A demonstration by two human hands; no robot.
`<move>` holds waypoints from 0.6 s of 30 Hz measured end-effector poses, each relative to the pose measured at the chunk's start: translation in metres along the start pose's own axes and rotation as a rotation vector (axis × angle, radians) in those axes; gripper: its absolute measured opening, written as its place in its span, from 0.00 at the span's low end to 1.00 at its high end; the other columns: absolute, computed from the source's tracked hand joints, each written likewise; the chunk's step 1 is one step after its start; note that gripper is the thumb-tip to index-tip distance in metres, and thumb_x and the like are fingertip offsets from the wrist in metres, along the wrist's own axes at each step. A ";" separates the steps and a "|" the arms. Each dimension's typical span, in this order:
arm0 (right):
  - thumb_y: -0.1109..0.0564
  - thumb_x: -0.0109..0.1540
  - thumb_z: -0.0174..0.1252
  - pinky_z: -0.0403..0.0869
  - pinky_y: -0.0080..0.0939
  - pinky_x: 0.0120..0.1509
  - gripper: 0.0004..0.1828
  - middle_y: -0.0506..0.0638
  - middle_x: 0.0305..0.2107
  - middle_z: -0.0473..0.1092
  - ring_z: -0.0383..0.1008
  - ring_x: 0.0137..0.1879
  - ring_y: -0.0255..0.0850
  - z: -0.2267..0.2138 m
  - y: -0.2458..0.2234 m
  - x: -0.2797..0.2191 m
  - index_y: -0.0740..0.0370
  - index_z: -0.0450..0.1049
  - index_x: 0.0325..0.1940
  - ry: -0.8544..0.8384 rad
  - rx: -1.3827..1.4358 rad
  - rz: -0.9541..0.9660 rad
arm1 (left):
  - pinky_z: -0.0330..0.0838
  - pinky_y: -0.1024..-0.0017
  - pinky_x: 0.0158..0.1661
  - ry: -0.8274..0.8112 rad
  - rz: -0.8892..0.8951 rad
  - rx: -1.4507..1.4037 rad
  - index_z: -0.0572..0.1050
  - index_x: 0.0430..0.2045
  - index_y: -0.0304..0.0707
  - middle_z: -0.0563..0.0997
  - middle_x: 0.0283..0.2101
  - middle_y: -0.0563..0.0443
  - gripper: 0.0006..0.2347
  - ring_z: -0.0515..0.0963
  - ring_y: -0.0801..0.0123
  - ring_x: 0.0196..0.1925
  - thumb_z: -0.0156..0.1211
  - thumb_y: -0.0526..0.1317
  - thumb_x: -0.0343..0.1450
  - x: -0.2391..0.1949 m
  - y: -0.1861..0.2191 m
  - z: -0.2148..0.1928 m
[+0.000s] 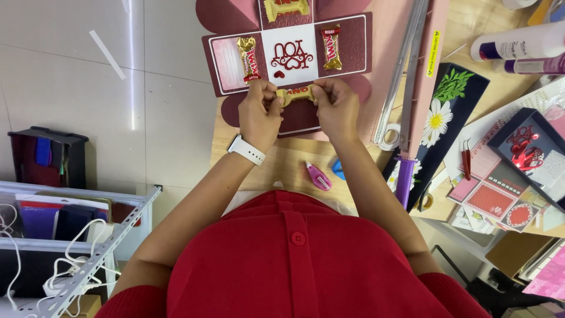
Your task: Finalizing the assembly of a decorative explosion gift box by cutting paper inserts and gluing them into place.
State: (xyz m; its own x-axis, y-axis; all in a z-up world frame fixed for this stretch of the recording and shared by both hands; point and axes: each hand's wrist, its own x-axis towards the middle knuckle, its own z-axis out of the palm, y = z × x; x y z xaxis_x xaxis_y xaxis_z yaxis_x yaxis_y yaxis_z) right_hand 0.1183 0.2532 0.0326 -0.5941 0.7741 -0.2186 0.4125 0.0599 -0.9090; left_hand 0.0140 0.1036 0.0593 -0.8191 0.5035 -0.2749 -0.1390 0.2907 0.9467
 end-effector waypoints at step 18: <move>0.64 0.62 0.66 0.75 0.31 0.33 0.16 0.49 0.29 0.80 0.78 0.28 0.36 0.003 0.019 -0.003 0.56 0.71 0.52 0.072 -0.074 -0.036 | 0.79 0.74 0.20 -0.045 0.012 0.073 0.68 0.36 0.33 0.81 0.29 0.39 0.08 0.83 0.65 0.22 0.62 0.27 0.70 0.010 -0.021 -0.003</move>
State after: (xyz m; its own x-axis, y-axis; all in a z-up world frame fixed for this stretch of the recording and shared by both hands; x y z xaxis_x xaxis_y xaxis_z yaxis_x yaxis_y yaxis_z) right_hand 0.1256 0.2502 0.0149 -0.5591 0.8139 -0.1581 0.4437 0.1325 -0.8863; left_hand 0.0068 0.1000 0.0374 -0.7946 0.5426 -0.2725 -0.0869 0.3425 0.9355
